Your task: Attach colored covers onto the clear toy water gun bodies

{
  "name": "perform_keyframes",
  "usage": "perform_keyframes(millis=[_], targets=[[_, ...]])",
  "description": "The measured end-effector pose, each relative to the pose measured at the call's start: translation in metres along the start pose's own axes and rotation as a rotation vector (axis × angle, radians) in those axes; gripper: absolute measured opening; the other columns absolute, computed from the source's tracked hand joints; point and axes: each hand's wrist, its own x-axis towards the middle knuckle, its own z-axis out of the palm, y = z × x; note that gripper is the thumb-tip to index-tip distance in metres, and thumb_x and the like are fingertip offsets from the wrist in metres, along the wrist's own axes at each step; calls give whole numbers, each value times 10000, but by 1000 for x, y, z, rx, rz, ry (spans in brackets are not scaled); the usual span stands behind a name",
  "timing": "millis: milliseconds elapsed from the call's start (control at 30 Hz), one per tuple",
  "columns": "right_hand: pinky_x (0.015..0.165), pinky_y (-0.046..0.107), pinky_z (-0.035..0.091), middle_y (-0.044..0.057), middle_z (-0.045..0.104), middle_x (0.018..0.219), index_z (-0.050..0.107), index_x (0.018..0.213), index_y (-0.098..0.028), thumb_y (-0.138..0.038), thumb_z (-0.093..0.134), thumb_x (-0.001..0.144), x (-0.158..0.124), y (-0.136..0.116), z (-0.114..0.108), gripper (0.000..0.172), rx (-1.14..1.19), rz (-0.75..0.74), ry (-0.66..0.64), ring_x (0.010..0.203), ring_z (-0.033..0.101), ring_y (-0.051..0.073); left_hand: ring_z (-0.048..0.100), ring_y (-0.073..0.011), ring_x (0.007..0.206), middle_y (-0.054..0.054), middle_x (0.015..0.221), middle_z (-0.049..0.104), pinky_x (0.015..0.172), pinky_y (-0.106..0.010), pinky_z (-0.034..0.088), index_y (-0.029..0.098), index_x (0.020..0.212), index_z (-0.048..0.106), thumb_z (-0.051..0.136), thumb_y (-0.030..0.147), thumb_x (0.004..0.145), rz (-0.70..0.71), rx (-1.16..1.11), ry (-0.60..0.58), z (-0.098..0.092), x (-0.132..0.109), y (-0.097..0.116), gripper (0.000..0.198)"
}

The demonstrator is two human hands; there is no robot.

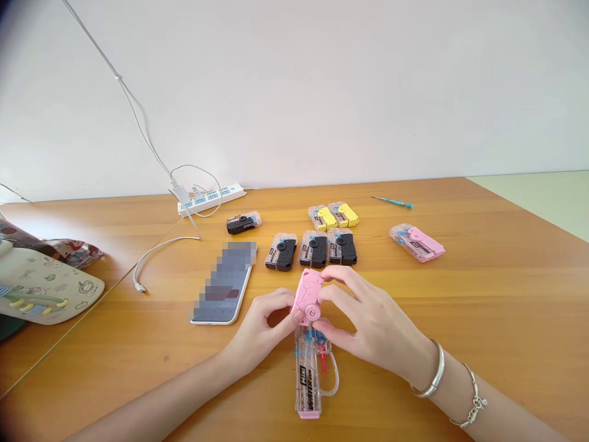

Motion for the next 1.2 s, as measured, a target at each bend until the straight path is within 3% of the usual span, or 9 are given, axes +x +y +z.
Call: perform_keyframes(millis=[100, 267, 333, 400, 500, 733, 933, 1200], targets=[[732, 322, 521, 97, 543, 1103, 565, 895, -215, -248, 537, 842, 1, -1, 1, 68, -46, -17, 10, 902, 591, 188, 551, -163, 740, -35, 773, 610, 707, -265, 427, 162, 752, 664, 509, 338, 860, -18, -20, -29, 2, -1, 1, 259], [750, 346, 484, 114, 574, 1119, 574, 873, -185, -217, 494, 858, 8, -9, 4, 88, -226, -50, 36, 903, 580, 202, 506, -154, 739, -21, 769, 536, 679, -254, 411, 172, 743, 628, 469, 337, 877, -38, 6, 32, 4, -3, -2, 266], [651, 327, 453, 88, 626, 914, 576, 807, -176, -204, 473, 854, 12, -14, 7, 117, -321, -50, 15, 778, 572, 195, 473, -146, 716, -6, 725, 501, 646, -246, 387, 182, 708, 601, 442, 321, 888, -48, 51, 49, 5, -3, -3, 278], [551, 308, 378, 35, 579, 658, 562, 709, -179, -176, 449, 838, 16, -20, 10, 172, -404, -60, -3, 627, 514, 177, 431, -141, 674, 7, 655, 454, 603, -245, 352, 180, 634, 552, 424, 300, 889, -68, 98, 64, 4, -3, -4, 310], [513, 307, 283, 6, 491, 527, 520, 610, -183, -131, 420, 805, 20, -25, 17, 225, -494, -88, 10, 542, 436, 160, 382, -134, 627, 18, 593, 398, 566, -251, 314, 173, 549, 459, 427, 272, 873, -90, 125, 89, 5, -2, -4, 341], [518, 310, 233, 5, 463, 518, 488, 599, -184, -62, 408, 726, 28, -26, 27, 194, -585, -146, -14, 519, 421, 164, 362, -126, 592, 25, 555, 375, 549, -258, 297, 170, 524, 439, 411, 268, 867, -95, 118, 145, 6, 0, -6, 357], [499, 310, 249, 8, 497, 563, 508, 687, -179, -136, 527, 683, 30, -29, 30, 47, -666, -152, -108, 521, 445, 176, 363, -125, 572, 24, 539, 368, 552, -259, 300, 171, 500, 402, 385, 296, 869, -124, 88, 153, 4, 2, -8, 390], [472, 314, 240, 29, 492, 598, 525, 678, -165, -85, 546, 627, 36, -29, 33, 97, -744, -199, -165, 533, 408, 173, 369, -124, 572, 24, 558, 364, 539, -244, 296, 180, 519, 341, 370, 304, 849, -170, 12, 165, 2, 4, -9, 354]])
